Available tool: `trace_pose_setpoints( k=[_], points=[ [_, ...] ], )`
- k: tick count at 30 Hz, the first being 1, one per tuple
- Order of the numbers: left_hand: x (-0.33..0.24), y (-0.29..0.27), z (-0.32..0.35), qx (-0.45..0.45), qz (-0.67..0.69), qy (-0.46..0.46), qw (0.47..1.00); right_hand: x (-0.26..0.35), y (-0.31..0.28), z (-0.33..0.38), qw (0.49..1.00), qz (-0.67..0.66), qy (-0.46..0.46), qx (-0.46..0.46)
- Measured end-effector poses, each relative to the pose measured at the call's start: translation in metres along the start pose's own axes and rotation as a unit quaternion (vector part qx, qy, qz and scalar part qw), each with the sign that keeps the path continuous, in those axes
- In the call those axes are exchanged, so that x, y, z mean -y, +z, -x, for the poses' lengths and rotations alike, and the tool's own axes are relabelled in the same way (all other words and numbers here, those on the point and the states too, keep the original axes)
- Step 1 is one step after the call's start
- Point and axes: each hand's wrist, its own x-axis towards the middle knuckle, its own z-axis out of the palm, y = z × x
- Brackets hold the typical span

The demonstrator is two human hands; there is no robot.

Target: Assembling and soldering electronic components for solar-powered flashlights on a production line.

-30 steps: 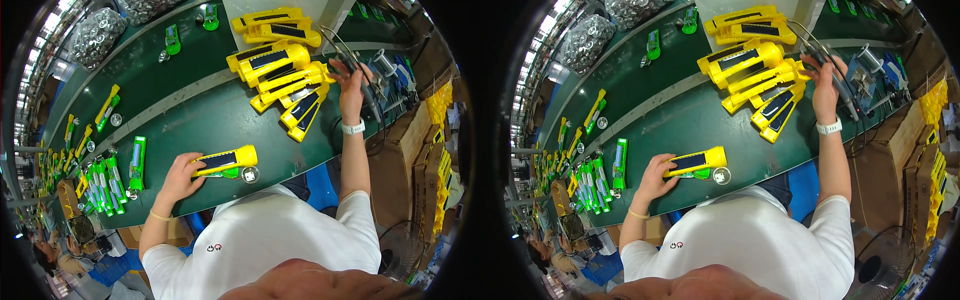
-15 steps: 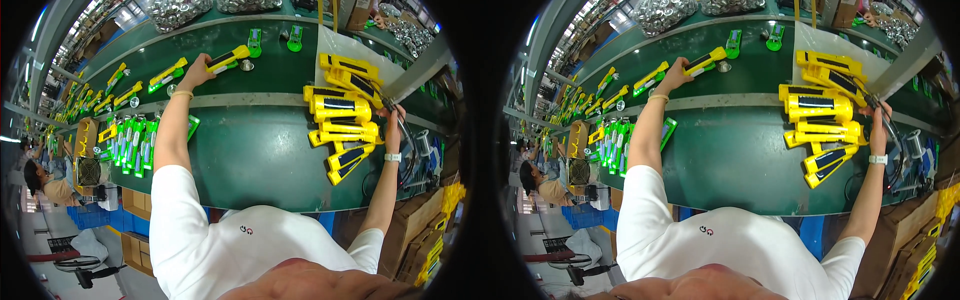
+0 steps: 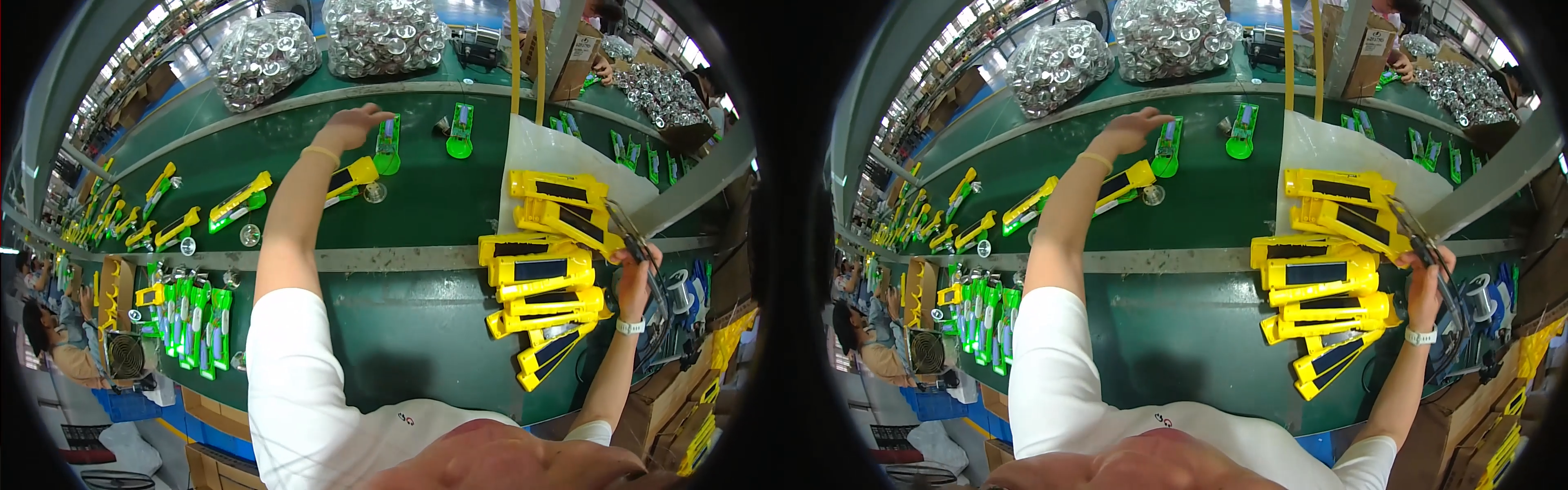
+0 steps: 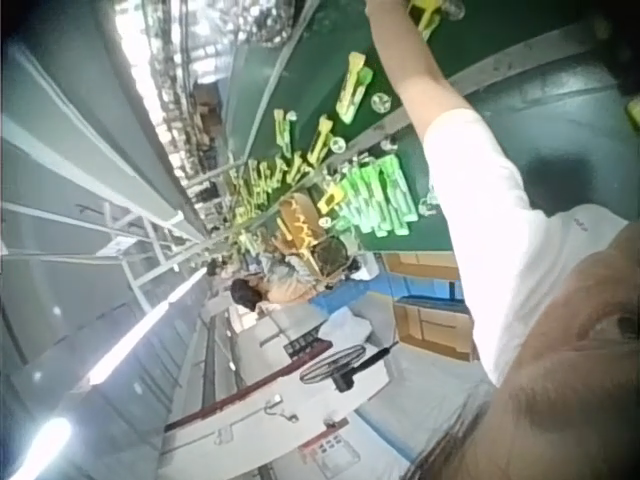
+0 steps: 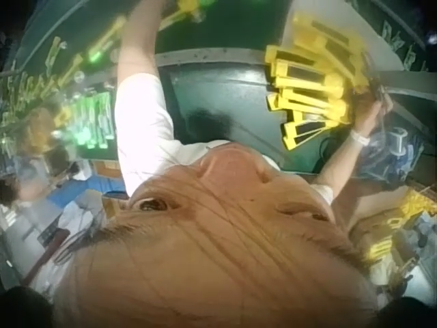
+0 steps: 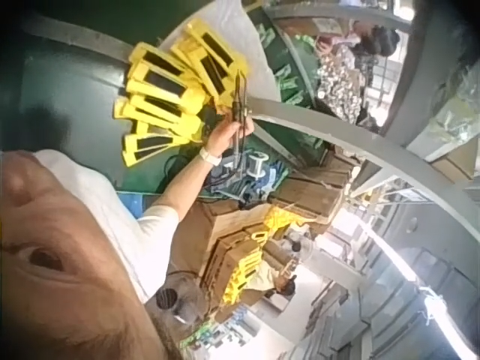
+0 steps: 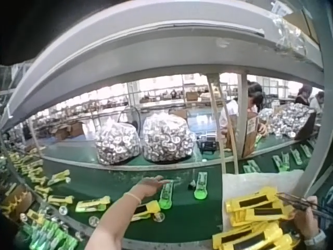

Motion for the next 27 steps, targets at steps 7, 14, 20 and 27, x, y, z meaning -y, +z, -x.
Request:
trace_pose_setpoints(
  k=[7, 14, 20, 27],
  points=[
    [0.008, 0.018, -0.022, -0.076, -0.112, 0.117, 0.984, 0.035, -0.019, 0.015, 0.994, -0.025, -0.054, -0.09],
    [-0.042, -0.071, 0.091, -0.181, 0.039, 0.189, 0.964, 0.098, 0.045, 0.066, 0.983, -0.133, -0.087, -0.089],
    [-0.131, -0.08, 0.267, -0.025, 0.073, 0.219, 0.973, 0.09, 0.157, 0.123, 0.976, -0.156, 0.105, -0.107],
    [-0.218, -0.015, 0.353, -0.065, 0.248, 0.159, 0.953, 0.074, 0.223, 0.164, 0.853, -0.317, 0.41, 0.052]
  ],
)
